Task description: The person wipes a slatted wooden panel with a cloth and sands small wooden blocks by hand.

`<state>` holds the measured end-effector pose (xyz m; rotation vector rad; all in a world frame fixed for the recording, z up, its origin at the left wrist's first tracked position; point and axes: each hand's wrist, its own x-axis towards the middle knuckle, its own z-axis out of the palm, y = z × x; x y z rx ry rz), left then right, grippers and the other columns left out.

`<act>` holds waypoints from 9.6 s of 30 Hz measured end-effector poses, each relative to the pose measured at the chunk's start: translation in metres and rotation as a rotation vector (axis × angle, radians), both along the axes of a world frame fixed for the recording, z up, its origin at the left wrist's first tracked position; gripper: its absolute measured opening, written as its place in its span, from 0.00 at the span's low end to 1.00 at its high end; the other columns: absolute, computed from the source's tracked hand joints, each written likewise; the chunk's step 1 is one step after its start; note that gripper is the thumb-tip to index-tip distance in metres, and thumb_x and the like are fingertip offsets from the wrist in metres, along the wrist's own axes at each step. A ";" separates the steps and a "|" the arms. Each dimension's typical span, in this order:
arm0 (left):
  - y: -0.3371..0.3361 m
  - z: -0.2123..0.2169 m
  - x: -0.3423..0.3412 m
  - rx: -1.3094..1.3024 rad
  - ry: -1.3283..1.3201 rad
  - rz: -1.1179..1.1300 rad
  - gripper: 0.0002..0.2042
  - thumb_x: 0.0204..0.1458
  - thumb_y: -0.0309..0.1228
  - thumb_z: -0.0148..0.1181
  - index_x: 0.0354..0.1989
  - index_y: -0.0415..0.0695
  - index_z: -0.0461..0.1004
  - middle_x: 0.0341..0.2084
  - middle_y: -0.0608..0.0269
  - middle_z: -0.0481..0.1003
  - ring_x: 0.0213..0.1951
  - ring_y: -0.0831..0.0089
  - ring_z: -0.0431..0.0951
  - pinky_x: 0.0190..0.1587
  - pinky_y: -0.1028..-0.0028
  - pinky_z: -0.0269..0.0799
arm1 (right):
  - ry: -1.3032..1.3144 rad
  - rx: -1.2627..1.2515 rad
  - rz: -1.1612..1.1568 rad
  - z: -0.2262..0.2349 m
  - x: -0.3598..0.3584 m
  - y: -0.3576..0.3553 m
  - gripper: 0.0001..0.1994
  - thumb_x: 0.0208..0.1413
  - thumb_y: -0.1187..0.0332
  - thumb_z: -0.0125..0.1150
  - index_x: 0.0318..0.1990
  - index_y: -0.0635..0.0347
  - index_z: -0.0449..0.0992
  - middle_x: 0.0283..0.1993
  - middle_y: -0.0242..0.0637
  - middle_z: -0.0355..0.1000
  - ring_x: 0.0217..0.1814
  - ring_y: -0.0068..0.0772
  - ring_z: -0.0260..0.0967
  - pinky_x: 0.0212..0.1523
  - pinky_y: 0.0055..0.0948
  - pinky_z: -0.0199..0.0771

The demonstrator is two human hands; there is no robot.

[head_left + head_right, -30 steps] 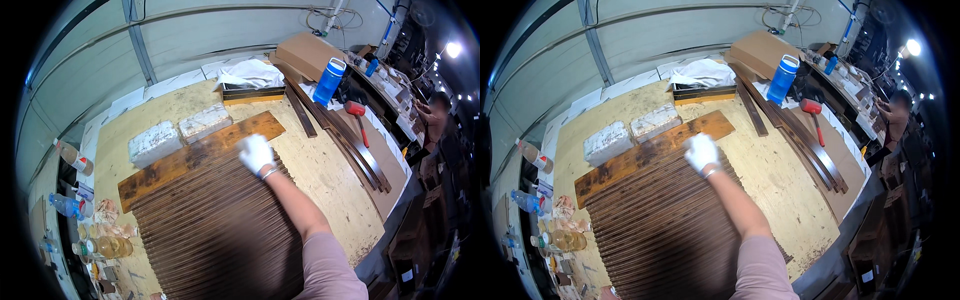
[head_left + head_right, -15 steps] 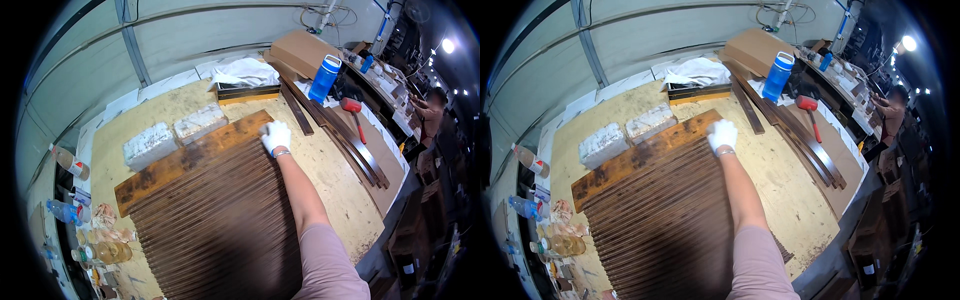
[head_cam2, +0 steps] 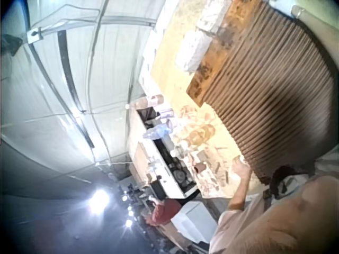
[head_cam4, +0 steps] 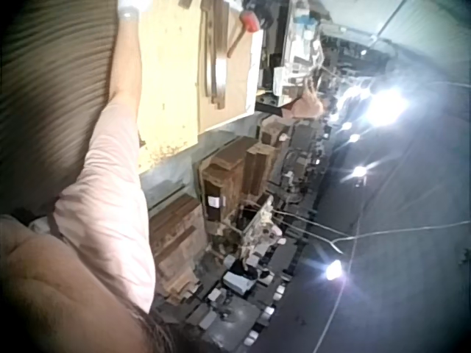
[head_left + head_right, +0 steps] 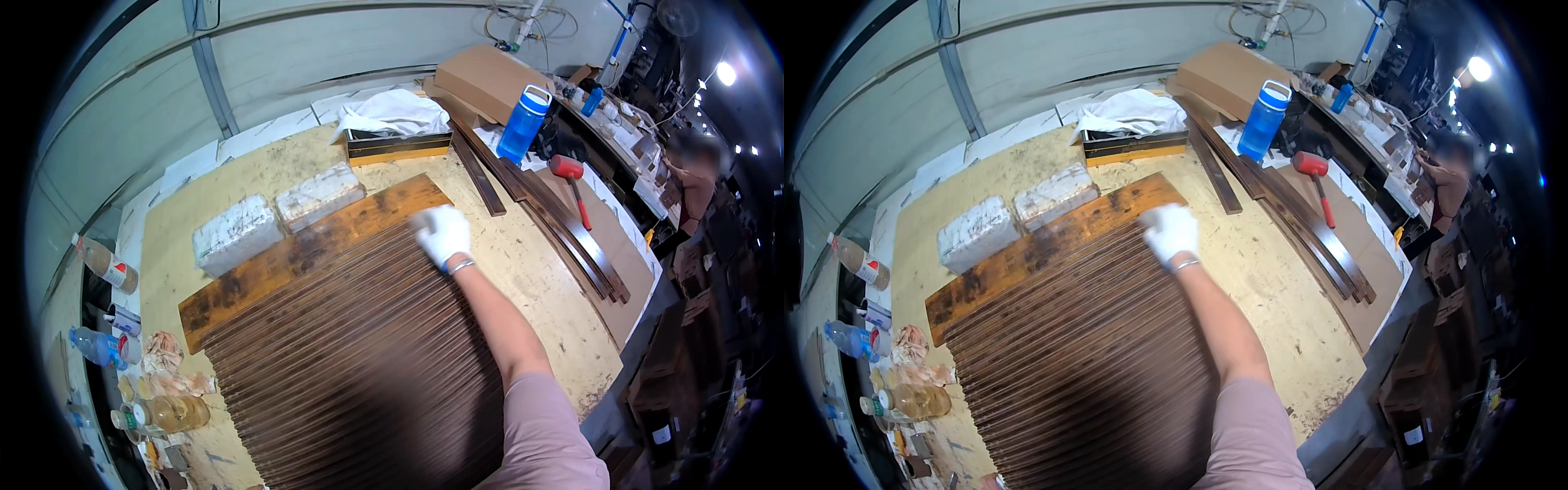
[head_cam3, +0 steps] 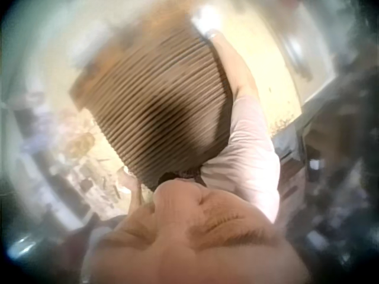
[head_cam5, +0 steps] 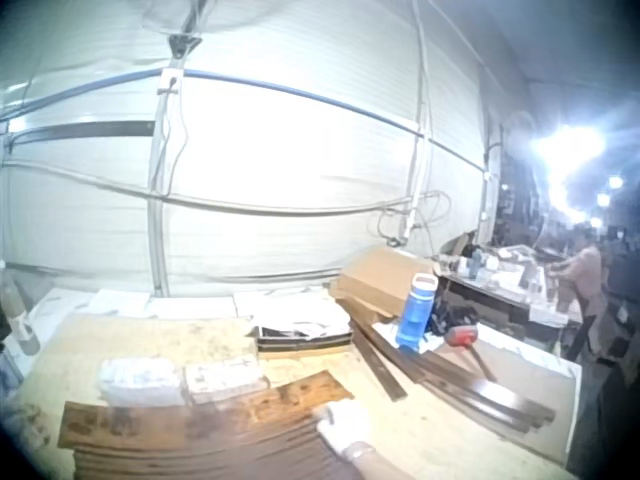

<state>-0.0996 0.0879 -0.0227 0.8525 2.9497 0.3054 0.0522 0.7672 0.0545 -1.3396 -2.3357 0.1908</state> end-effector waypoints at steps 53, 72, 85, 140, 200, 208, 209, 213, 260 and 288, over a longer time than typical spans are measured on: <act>-0.012 -0.009 -0.004 -0.074 0.130 -0.105 0.24 0.60 0.48 0.52 0.53 0.39 0.75 0.46 0.43 0.77 0.46 0.43 0.76 0.48 0.49 0.72 | 0.003 -0.028 0.210 -0.003 -0.013 -0.053 0.11 0.48 0.65 0.61 0.38 0.47 0.86 0.39 0.45 0.80 0.44 0.47 0.78 0.47 0.44 0.79; 0.001 0.003 -0.005 -0.059 0.096 -0.131 0.21 0.56 0.41 0.58 0.53 0.40 0.76 0.44 0.44 0.78 0.45 0.44 0.77 0.49 0.51 0.74 | 0.179 -0.261 0.622 -0.005 -0.153 -0.278 0.13 0.51 0.63 0.63 0.39 0.63 0.81 0.41 0.48 0.77 0.45 0.47 0.77 0.47 0.44 0.78; 0.006 0.009 -0.001 -0.024 0.078 -0.111 0.17 0.55 0.37 0.58 0.52 0.45 0.75 0.44 0.47 0.77 0.43 0.45 0.77 0.46 0.49 0.73 | -0.212 0.048 -0.318 -0.017 0.034 -0.040 0.14 0.51 0.59 0.62 0.41 0.56 0.80 0.45 0.46 0.75 0.51 0.47 0.73 0.52 0.44 0.74; -0.002 0.003 -0.002 0.144 0.076 -0.202 0.25 0.35 0.34 0.67 0.46 0.44 0.71 0.41 0.55 0.70 0.43 0.53 0.71 0.44 0.54 0.64 | -0.065 0.002 0.083 -0.007 -0.171 -0.222 0.09 0.48 0.66 0.65 0.38 0.51 0.86 0.39 0.43 0.79 0.45 0.43 0.76 0.46 0.40 0.80; -0.016 -0.016 -0.003 0.023 0.070 -0.130 0.25 0.41 0.24 0.63 0.51 0.41 0.66 0.45 0.47 0.66 0.45 0.43 0.66 0.48 0.53 0.61 | -0.002 -0.089 0.283 0.004 -0.002 -0.170 0.10 0.48 0.67 0.61 0.37 0.49 0.84 0.38 0.42 0.79 0.44 0.45 0.76 0.48 0.43 0.79; -0.008 -0.011 -0.001 0.008 0.068 -0.089 0.28 0.37 0.19 0.65 0.52 0.41 0.66 0.46 0.47 0.65 0.46 0.43 0.67 0.47 0.53 0.61 | -0.023 0.090 -0.327 -0.025 0.099 -0.054 0.16 0.48 0.60 0.66 0.44 0.55 0.80 0.45 0.46 0.74 0.52 0.51 0.70 0.55 0.46 0.71; -0.006 -0.010 -0.001 0.012 0.066 -0.092 0.28 0.36 0.18 0.65 0.52 0.41 0.66 0.46 0.47 0.65 0.46 0.43 0.67 0.47 0.53 0.61 | 0.010 0.092 -0.254 -0.028 0.096 -0.057 0.16 0.48 0.59 0.65 0.43 0.55 0.80 0.45 0.46 0.74 0.52 0.51 0.70 0.55 0.46 0.71; -0.003 -0.005 0.001 0.023 0.066 -0.115 0.27 0.37 0.19 0.64 0.51 0.41 0.66 0.46 0.47 0.66 0.45 0.43 0.67 0.47 0.54 0.61 | -0.007 0.047 -0.113 -0.037 0.079 -0.069 0.17 0.48 0.60 0.64 0.45 0.56 0.80 0.46 0.47 0.74 0.52 0.52 0.70 0.55 0.46 0.71; -0.016 0.019 -0.001 0.535 0.001 -0.164 0.27 0.46 0.38 0.69 0.55 0.43 0.71 0.50 0.53 0.72 0.53 0.54 0.72 0.56 0.57 0.63 | 0.903 -1.937 0.680 -0.004 -0.128 -0.485 0.28 0.55 0.72 0.60 0.65 0.67 0.67 0.53 0.38 0.75 0.53 0.31 0.74 0.56 0.34 0.76; -0.241 0.043 -0.075 0.513 0.180 0.219 0.26 0.47 0.33 0.71 0.56 0.43 0.73 0.51 0.51 0.74 0.55 0.50 0.72 0.58 0.53 0.66 | 1.016 -1.727 0.397 0.042 0.073 -0.557 0.17 0.56 0.65 0.70 0.44 0.57 0.67 0.37 0.27 0.59 0.41 0.23 0.62 0.48 0.26 0.69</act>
